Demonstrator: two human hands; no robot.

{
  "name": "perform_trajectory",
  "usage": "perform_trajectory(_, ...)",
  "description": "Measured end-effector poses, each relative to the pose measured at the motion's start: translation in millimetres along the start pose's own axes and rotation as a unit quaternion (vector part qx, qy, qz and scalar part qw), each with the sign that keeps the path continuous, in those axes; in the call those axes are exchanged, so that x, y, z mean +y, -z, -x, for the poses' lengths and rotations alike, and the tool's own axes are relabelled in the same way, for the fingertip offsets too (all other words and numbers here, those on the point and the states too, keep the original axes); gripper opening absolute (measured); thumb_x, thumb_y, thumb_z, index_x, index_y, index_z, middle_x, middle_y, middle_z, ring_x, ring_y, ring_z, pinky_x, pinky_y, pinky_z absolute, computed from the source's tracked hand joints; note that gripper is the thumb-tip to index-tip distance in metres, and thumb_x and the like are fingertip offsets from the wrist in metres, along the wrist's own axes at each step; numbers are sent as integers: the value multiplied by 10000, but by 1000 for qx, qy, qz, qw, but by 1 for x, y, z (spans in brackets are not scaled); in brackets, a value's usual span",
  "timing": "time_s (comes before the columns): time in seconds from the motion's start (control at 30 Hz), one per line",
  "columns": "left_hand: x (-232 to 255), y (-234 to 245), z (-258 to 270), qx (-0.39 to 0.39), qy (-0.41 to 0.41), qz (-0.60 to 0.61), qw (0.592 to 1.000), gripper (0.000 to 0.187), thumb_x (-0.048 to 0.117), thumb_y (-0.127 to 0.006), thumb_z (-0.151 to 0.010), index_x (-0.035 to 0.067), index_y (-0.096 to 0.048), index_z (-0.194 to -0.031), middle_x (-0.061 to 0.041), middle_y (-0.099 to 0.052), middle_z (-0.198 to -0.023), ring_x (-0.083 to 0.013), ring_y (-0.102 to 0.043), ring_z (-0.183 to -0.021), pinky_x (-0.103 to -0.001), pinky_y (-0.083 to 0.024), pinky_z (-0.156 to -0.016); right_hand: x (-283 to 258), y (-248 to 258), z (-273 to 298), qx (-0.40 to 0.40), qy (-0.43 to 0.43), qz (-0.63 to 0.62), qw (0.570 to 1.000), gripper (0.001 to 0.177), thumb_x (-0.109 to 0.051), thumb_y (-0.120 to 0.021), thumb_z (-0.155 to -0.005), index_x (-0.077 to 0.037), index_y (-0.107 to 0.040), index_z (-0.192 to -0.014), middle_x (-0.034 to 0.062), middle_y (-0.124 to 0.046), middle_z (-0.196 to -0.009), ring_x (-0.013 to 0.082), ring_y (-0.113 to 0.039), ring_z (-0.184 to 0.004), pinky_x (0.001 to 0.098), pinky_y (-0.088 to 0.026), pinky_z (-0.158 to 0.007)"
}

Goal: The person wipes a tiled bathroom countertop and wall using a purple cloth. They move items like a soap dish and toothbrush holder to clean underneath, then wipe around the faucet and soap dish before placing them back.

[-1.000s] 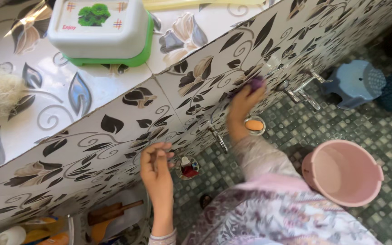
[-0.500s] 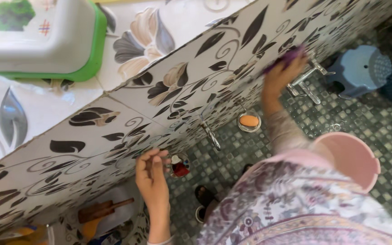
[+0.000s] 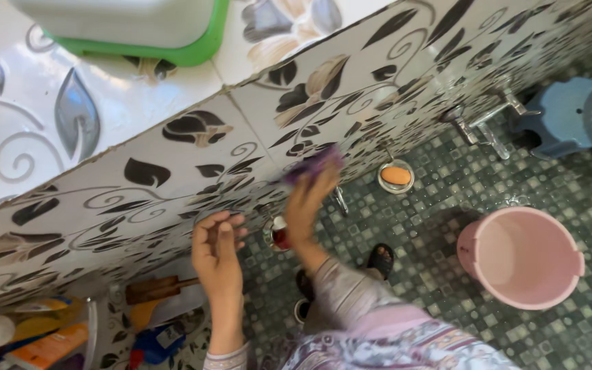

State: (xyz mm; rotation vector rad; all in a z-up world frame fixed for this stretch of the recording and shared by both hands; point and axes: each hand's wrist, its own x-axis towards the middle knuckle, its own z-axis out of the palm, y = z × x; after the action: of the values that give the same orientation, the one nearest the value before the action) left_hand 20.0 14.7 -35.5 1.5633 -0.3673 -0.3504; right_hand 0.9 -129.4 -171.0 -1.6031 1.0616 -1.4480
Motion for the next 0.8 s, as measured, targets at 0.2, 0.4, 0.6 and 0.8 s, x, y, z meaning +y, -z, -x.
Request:
perform_trajectory(0.2, -18, 32, 2, 10, 0, 14, 1000, 174, 148, -539, -1059, 37, -597, -1179, -73, -731, -1058, -109, -652, -858, -246, -506, -745, 107, 69, -187, 167, 21, 40, 985, 555, -15, -476, -1034, 58, -344, -1567, 302, -282, -1617, 431, -317, -1528, 480, -241, -1313)
perform_trajectory(0.4, -20, 64, 11, 46, -7, 23, 999, 173, 140, -535, -1055, 35, -600, -1176, -72, -729, -1060, -113, -658, -878, -254, -523, -749, 6, 1, -40, 73, -12, -8, 997, 639, -97, -476, -1040, 33, -201, -1602, 277, -147, -1669, 431, -173, -1567, 501, -167, -1310)
perform_trajectory(0.6, -12, 95, 12, 82, -11, 37, 996, 172, 125, -538, -1060, 34, -585, -1198, -72, -716, -1089, -107, -653, -922, -247, -524, -805, -125, -49, 115, -139, -106, -159, 972, 759, -220, -454, -1067, 18, -26, -1647, 277, 52, -1718, 439, 13, -1607, 510, -75, -1286)
perform_trajectory(0.8, -10, 116, 15, 121, -6, 24, 992, 164, 137, -541, -1062, 43, -581, -1191, -72, -726, -1075, -110, -649, -875, -243, -501, -746, -96, -23, -3, 36, -45, -51, 997, 640, -235, -396, -1159, -12, -64, -1658, 246, 29, -1751, 355, 4, -1647, 450, -35, -1341)
